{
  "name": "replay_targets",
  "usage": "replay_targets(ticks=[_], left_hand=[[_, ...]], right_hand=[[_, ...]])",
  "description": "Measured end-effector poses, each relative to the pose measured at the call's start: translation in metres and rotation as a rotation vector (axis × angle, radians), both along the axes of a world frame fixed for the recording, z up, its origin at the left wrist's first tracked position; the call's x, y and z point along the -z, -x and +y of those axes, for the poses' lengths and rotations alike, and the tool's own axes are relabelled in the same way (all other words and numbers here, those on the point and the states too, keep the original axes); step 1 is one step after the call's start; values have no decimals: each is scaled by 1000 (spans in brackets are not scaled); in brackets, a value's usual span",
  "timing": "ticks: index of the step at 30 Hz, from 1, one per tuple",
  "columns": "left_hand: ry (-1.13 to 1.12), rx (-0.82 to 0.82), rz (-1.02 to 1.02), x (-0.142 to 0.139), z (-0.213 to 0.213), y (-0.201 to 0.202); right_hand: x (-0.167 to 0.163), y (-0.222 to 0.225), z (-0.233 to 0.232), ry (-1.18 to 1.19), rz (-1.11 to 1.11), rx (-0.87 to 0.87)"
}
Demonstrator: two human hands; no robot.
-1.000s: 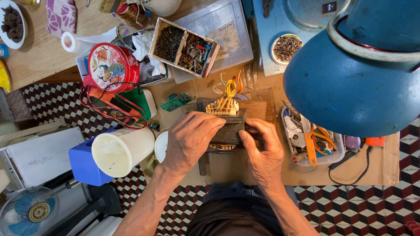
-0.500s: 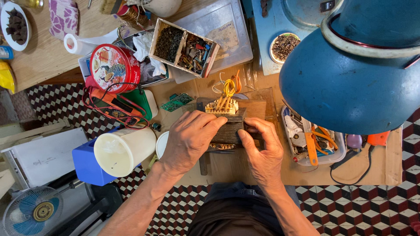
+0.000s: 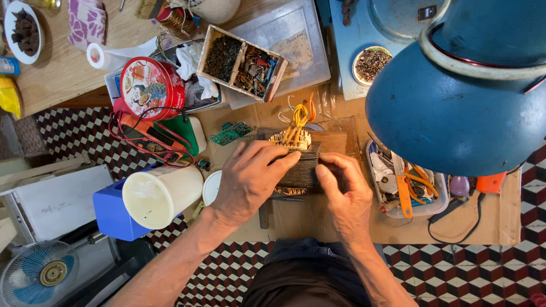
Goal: The person works at a cluttered bench reassembling a transformer, fitting laminated core blocks around the coil with brass terminals and yellow wires. They press the laminations into place by hand, tap them with a hammer, and use pliers to adjust the wires and parts.
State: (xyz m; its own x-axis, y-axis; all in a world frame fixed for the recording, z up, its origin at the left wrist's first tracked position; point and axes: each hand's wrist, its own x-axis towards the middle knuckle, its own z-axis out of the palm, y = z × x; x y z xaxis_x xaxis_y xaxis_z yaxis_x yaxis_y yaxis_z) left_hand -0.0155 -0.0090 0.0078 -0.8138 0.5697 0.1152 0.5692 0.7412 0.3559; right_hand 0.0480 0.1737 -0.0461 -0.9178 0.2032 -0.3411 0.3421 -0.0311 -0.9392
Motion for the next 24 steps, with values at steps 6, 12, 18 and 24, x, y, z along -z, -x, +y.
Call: replay_targets(ticks=[6, 12, 18, 24], left_hand=[[-687, -726, -476, 27, 4, -33], [-1032, -962, -756, 51, 6, -41], [-1223, -1034, -720, 59, 9, -40], [-1383, -1026, -713, 56, 13, -37]], right_hand=[[2, 24, -14, 85, -153, 47], [5, 26, -26, 59, -17, 34], [11, 28, -33, 133, 24, 54], [17, 28, -36, 29, 60, 46]])
